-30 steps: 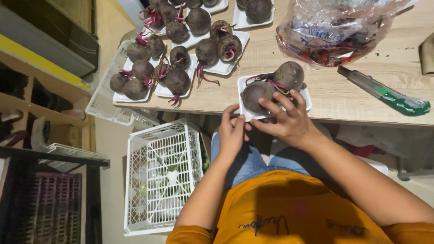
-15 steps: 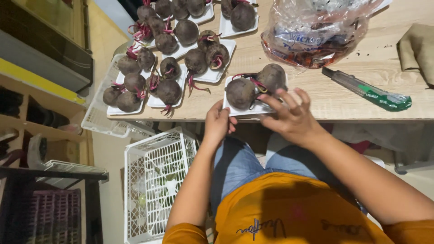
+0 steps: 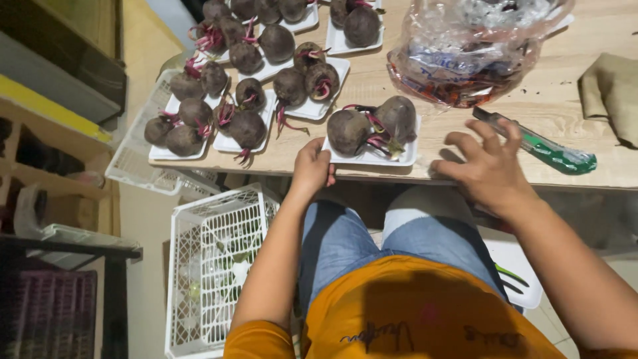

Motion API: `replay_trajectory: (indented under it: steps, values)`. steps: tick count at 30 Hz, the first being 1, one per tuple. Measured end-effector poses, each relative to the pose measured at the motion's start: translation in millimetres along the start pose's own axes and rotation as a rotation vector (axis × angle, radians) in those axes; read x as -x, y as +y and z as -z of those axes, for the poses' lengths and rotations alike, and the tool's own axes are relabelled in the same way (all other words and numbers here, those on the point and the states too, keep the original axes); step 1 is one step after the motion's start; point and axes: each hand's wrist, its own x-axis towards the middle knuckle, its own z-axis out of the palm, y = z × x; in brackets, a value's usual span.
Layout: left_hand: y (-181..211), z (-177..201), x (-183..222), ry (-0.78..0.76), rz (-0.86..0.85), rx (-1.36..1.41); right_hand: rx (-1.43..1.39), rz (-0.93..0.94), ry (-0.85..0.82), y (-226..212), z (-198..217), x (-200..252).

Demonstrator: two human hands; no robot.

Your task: Trimming the roots and stems of beetroots with a utility knife and arranging them on trays

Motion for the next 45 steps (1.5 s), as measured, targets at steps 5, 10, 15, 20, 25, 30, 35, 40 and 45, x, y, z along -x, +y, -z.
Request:
replay_trajectory:
  steps: [5, 10, 15, 20, 25, 30, 35, 40, 45]
  values:
    - [9, 2, 6, 0.08, 0.073, 0.021, 0.087, -0.073, -0.107, 33, 14, 23]
    - [16, -2, 11, 0.043, 0.044, -0.003, 0.136, -0.272, -0.178, 44, 15, 38]
    - [10, 3, 7, 0.083, 0.062, -0.001, -0.463, -0.679, 0.083, 73, 4, 51]
    - [6, 0, 11, 0.086, 0.006, 0.016, -1.236, -1.101, 0.124, 15, 41, -11]
    - [12, -4, 31, 0.228, -0.077, -0.202, -0.703, -0.402, -0.008, -26, 27, -26]
    - [-6, -20, 68, 0.414, -0.399, -0.405, -0.461, -0.099, -0.084, -60, 11, -50]
    - [-27, -33, 70, 0.435, -0.808, -0.655, -0.289, 0.013, -0.166, -66, 14, -71]
    - [-26, -40, 60, 0.379, -0.907, -0.753, -0.196, 0.007, -0.442, -62, 21, -78]
    - [-21, -42, 63, 0.377, -0.872, -0.776, -0.18, -0.041, -0.582, -65, 12, -71]
